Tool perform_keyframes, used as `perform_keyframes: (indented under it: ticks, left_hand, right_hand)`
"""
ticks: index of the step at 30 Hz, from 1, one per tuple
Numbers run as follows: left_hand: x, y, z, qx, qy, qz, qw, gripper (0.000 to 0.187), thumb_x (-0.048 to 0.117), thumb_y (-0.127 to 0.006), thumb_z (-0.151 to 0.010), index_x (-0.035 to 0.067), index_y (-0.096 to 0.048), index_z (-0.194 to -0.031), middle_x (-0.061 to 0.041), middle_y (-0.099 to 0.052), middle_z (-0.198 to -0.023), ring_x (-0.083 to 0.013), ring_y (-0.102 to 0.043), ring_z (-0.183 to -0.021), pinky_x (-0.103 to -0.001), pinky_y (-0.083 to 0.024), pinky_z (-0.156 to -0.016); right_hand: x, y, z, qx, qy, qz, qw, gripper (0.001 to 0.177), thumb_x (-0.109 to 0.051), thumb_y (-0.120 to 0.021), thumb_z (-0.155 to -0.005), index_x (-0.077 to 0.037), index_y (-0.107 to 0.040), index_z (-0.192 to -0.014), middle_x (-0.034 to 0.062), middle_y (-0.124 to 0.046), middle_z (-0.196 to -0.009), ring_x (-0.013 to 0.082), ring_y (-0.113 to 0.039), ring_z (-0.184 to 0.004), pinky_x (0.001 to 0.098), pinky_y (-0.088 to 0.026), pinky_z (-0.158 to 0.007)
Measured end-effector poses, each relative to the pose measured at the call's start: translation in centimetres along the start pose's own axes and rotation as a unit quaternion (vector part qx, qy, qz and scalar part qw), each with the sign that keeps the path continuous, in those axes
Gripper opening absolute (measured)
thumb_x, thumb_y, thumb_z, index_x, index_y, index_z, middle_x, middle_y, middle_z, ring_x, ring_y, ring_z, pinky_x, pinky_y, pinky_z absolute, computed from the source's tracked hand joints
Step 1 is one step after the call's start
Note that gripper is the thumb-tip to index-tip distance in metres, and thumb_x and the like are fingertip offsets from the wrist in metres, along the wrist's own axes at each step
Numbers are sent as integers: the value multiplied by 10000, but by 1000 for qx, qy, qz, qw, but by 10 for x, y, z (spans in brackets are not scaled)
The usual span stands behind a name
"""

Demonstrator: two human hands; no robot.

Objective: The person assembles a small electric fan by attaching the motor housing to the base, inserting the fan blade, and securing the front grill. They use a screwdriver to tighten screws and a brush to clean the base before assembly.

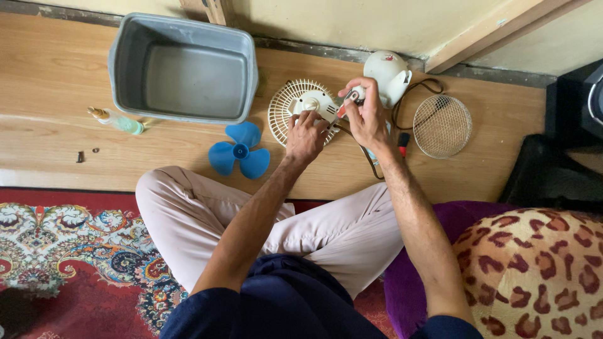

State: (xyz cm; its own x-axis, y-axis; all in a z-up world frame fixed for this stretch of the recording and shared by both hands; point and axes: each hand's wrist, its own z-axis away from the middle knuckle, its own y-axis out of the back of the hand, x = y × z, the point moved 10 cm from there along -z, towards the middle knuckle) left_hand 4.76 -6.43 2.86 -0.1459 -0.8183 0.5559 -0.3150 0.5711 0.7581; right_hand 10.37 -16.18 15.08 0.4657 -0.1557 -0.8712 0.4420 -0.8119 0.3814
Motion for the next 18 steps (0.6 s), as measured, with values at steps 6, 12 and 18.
perform_keyframes:
  ticks: [6,12,18]
  left_hand:
    - [0,2,1,17,-7,13,1000,162,223,-780,-838,177,-766,-993,-9,-669,-1108,-224,-592,-1162,-492,-396,-1042]
    - [-2,-8,4,16,-4,-4,1000,163,224,-742,-881,160,-745,-1030,-33,-669,-1149,-250,-574,-1225,-503,-380,-1069]
    - [-2,-21,22,-22,-29,-13,999,433,121,-622,-892,110,-647,-1324,-132,-557,-1436,-338,-412,-1454,-545,-299,-1213]
  right_hand:
    - [-46,-4,0,-106,28,105,988,270,-40,-645,-1034,-6,-523,-1272,144,-671,-1188,216,-740,-963,362,-619,-806]
    - [-68,-4,-11,-189,7,304,934,359,-251,-788,-934,-73,-621,-1198,127,-731,-1054,259,-729,-866,403,-599,-686]
    - [-51,-7,-8,-220,-50,476,850,440,-414,-725,-990,-70,-606,-1236,175,-660,-978,329,-699,-781,455,-582,-610]
